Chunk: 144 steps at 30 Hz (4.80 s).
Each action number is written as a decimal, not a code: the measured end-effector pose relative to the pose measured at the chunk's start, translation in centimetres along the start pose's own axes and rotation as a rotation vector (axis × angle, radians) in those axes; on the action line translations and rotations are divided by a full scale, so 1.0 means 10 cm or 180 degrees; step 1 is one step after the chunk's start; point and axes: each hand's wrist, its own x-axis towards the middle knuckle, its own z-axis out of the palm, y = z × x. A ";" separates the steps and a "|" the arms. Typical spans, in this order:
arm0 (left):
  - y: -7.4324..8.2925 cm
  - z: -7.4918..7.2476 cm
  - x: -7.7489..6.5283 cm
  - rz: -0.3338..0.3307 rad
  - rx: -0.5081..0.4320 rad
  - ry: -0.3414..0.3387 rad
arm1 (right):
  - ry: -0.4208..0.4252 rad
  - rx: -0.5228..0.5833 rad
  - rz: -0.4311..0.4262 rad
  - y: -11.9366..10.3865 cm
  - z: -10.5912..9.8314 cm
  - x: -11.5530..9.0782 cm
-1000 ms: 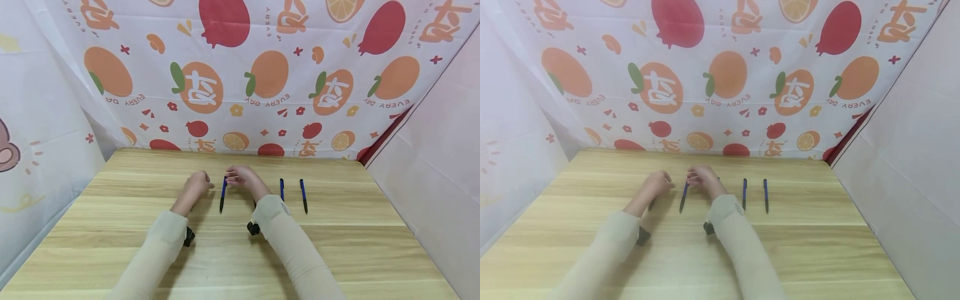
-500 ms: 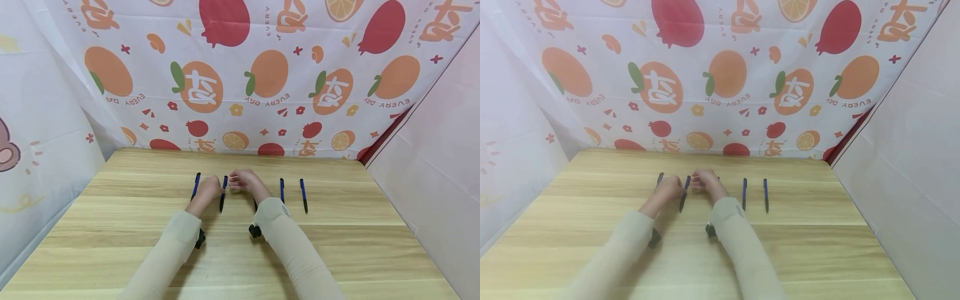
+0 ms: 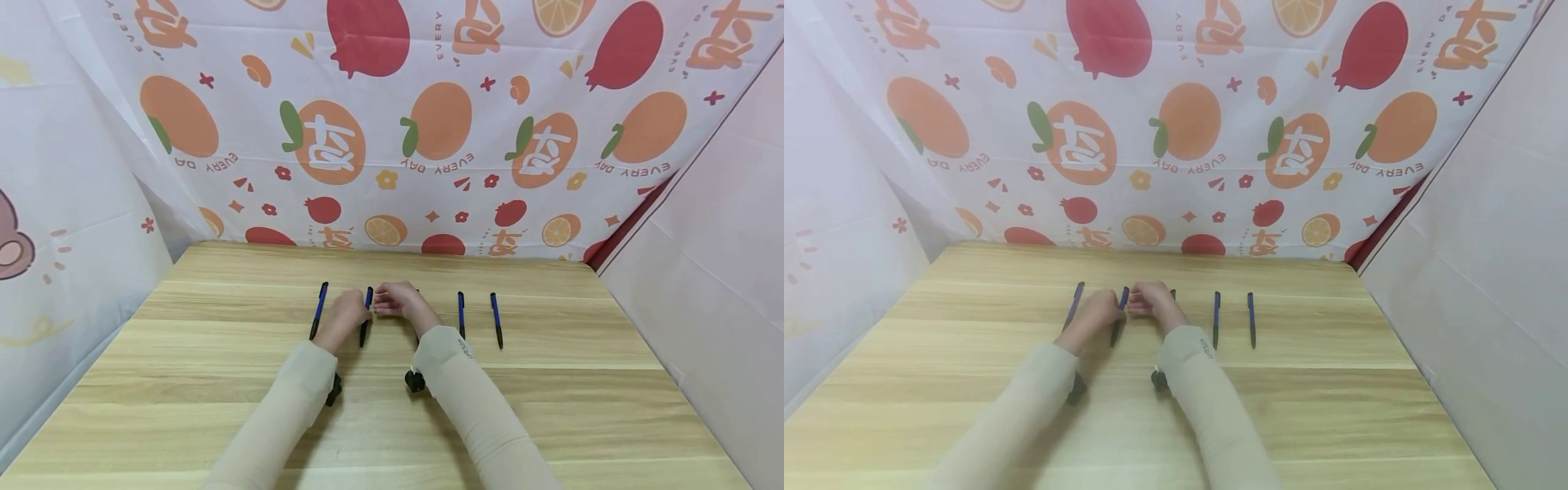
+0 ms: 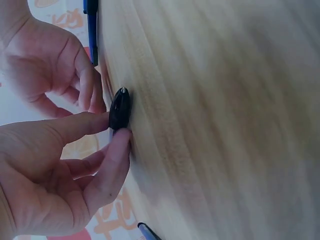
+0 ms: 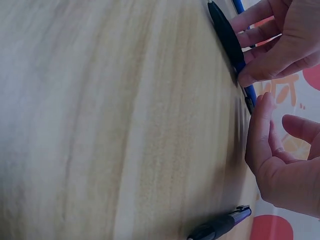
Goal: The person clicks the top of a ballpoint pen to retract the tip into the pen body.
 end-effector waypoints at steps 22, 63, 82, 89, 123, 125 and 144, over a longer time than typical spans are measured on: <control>-0.05 -0.02 0.02 -0.0245 -0.1018 -0.0114 | -0.0093 0.0305 0.0064 0.01 -0.01 0.00; -0.18 -0.06 -0.02 -0.0019 -0.2327 -0.0515 | -0.0316 0.0858 0.0205 -0.07 0.02 0.00; -0.22 -0.09 -0.06 0.0031 -0.2736 -0.0829 | -0.0330 0.0791 0.0274 -0.06 0.02 0.00; -0.23 -0.09 -0.05 -0.0044 -0.2833 -0.0792 | -0.0357 0.0856 0.0315 -0.07 0.04 -0.01; -0.15 -0.14 -0.14 -0.0060 -0.2789 -0.0612 | -0.0388 0.0826 0.0378 -0.08 0.05 0.00; -0.14 -0.14 -0.15 -0.0053 -0.2784 -0.0612 | -0.0382 0.0837 0.0379 -0.07 0.04 0.01; -0.12 -0.13 -0.13 -0.0095 -0.2733 -0.0571 | -0.0309 0.0923 0.0415 -0.09 0.05 -0.02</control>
